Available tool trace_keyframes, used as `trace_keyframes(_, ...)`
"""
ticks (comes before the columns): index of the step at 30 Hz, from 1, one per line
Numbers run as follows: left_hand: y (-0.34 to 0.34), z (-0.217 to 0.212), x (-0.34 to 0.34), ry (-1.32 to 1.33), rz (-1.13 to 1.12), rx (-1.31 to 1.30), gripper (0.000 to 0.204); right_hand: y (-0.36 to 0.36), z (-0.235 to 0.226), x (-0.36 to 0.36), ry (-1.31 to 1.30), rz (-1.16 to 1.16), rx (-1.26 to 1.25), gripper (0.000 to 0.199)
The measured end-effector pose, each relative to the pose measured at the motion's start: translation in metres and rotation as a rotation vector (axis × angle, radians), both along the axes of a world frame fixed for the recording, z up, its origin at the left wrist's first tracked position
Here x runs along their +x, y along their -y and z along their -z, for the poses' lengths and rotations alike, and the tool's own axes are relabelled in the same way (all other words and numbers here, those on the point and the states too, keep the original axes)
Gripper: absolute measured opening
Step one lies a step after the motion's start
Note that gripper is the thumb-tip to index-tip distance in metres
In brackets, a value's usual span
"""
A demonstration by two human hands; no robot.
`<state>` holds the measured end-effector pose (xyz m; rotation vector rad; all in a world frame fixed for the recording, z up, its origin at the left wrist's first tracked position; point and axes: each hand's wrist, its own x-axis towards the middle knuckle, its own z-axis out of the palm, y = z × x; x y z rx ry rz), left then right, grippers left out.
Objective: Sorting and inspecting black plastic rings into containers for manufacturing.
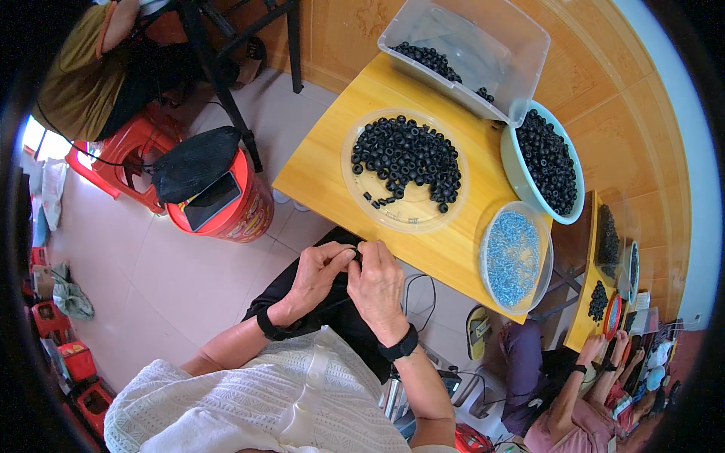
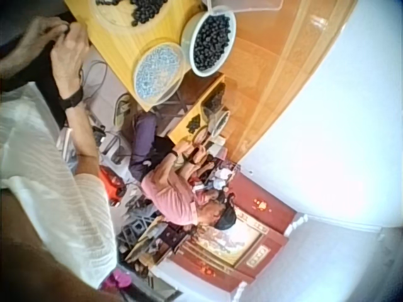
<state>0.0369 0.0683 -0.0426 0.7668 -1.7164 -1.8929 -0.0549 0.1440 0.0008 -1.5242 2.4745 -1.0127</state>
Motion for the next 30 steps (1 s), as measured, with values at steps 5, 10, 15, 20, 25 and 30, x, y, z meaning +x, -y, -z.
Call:
trace_keyframes(5, 0.006, -0.005, 0.000, -0.092, 0.066, 0.099, 0.019, -0.003, -0.005, -0.005, 0.183, -0.007, -0.119, 0.023)
trace_keyframes(10, 0.006, -0.013, -0.002, -0.184, 0.067, 0.227, 0.021, -0.001, -0.007, -0.006, 0.105, -0.003, -0.195, 0.027)
trace_keyframes(15, 0.007, -0.015, -0.001, -0.221, 0.074, 0.278, 0.022, -0.003, -0.008, -0.007, -0.023, -0.029, -0.151, 0.030)
trace_keyframes(20, 0.007, -0.006, -0.001, -0.181, 0.098, 0.169, 0.019, -0.007, -0.018, -0.006, -0.123, -0.098, 0.005, 0.026)
trace_keyframes(25, 0.007, -0.007, 0.000, -0.116, 0.086, 0.025, 0.015, -0.005, -0.023, -0.004, -0.166, -0.129, 0.039, 0.030)
trace_keyframes(30, 0.010, -0.007, 0.003, -0.133, 0.115, 0.024, 0.016, -0.005, -0.023, -0.006, -0.187, -0.170, 0.095, 0.031)
